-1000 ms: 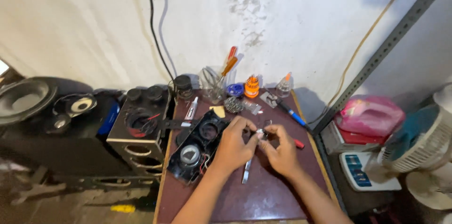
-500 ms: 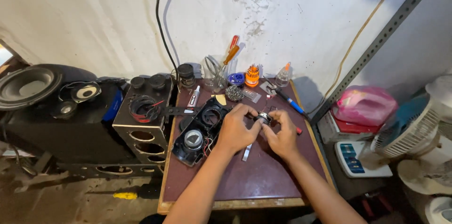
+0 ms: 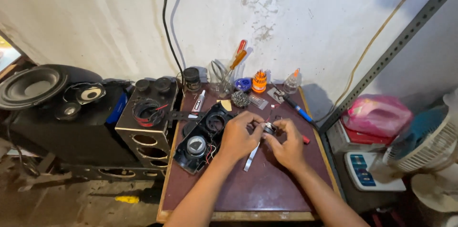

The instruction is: The person works on a small electronic component, likely a speaker, at a cluttered workbench. They use a screwdriver to manipulate the device and handle various tools and parts, including a blue plastic piece and a soldering iron.

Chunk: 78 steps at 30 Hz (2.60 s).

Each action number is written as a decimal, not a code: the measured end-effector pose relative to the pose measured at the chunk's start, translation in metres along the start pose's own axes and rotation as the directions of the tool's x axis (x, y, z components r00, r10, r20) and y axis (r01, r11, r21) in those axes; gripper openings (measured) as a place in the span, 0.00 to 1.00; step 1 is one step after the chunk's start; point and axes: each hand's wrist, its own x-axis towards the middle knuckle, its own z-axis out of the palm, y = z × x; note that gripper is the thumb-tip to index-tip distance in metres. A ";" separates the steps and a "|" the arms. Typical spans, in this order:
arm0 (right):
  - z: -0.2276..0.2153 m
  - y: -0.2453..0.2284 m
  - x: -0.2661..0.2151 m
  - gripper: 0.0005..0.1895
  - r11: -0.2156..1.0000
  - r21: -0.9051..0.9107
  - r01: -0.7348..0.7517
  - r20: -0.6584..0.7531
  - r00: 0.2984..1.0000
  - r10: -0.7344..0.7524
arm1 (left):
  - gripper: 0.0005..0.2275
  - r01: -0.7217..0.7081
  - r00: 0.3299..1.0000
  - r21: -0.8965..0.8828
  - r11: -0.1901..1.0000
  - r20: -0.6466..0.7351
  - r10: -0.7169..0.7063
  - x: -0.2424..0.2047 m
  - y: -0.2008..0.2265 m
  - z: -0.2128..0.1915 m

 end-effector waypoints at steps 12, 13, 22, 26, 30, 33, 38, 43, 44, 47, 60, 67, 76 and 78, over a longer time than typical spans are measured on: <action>-0.001 -0.033 0.018 0.22 0.989 0.031 -0.148 0.030 0.989 0.147 | 0.03 0.290 0.956 -0.058 0.955 0.055 -0.287 0.006 -0.002 -0.004; -0.004 -0.036 0.015 0.22 0.988 0.029 -0.154 0.038 0.988 0.152 | 0.03 0.299 0.953 -0.059 0.952 0.056 -0.296 0.002 0.002 -0.005; -0.015 -0.044 0.004 0.23 0.908 0.038 -0.417 0.179 0.897 0.405 | 0.05 0.281 0.937 -0.010 0.960 0.219 -0.272 -0.001 0.020 -0.023; -0.019 -0.037 -0.001 0.24 0.828 0.091 -0.553 0.378 0.788 0.485 | 0.05 0.221 0.928 0.081 0.972 0.288 -0.235 -0.009 0.016 -0.026; -0.032 -0.065 0.019 0.18 0.920 -0.084 -0.383 0.273 0.879 0.391 | 0.05 0.188 0.933 0.100 0.977 0.292 -0.210 -0.010 0.017 -0.025; -0.034 -0.051 0.020 0.14 0.967 -0.211 -0.144 0.028 0.988 0.153 | 0.05 0.138 0.945 0.119 0.983 0.283 -0.167 -0.010 0.020 -0.023; -0.030 -0.065 0.024 0.07 0.976 -0.207 0.070 0.140 0.989 -0.042 | 0.05 0.078 0.956 0.109 0.991 0.273 -0.105 -0.013 0.017 -0.020; -0.030 -0.055 0.020 0.05 0.935 -0.324 0.143 0.279 0.959 -0.050 | 0.04 0.027 0.957 0.098 0.995 0.284 -0.054 -0.013 0.011 -0.017; -0.029 -0.053 0.020 0.04 0.934 -0.331 0.138 0.278 0.960 -0.043 | 0.04 0.030 0.959 0.100 0.995 0.276 -0.057 -0.012 0.009 -0.016; -0.033 -0.058 0.026 0.03 0.939 -0.305 0.157 0.296 0.953 -0.064 | 0.05 0.058 0.958 0.075 0.995 0.277 -0.077 -0.010 0.008 -0.015; -0.027 -0.037 0.014 0.01 0.964 -0.019 -0.264 0.299 0.919 0.257 | 0.05 0.066 0.954 -0.018 0.998 0.295 -0.058 -0.013 0.010 -0.015; -0.024 -0.042 0.014 0.02 0.949 -0.041 -0.313 0.268 0.911 0.312 | 0.08 -0.002 0.966 0.027 1.000 0.258 -0.005 -0.015 0.011 -0.018; -0.025 -0.050 0.017 0.02 0.944 -0.018 -0.330 0.270 0.907 0.322 | 0.04 -0.162 0.962 0.202 0.966 0.252 0.108 -0.017 0.007 -0.012; -0.025 -0.051 0.018 0.02 0.954 -0.031 -0.297 0.269 0.917 0.294 | 0.04 -0.151 0.965 0.243 0.958 0.245 0.090 -0.018 0.008 -0.012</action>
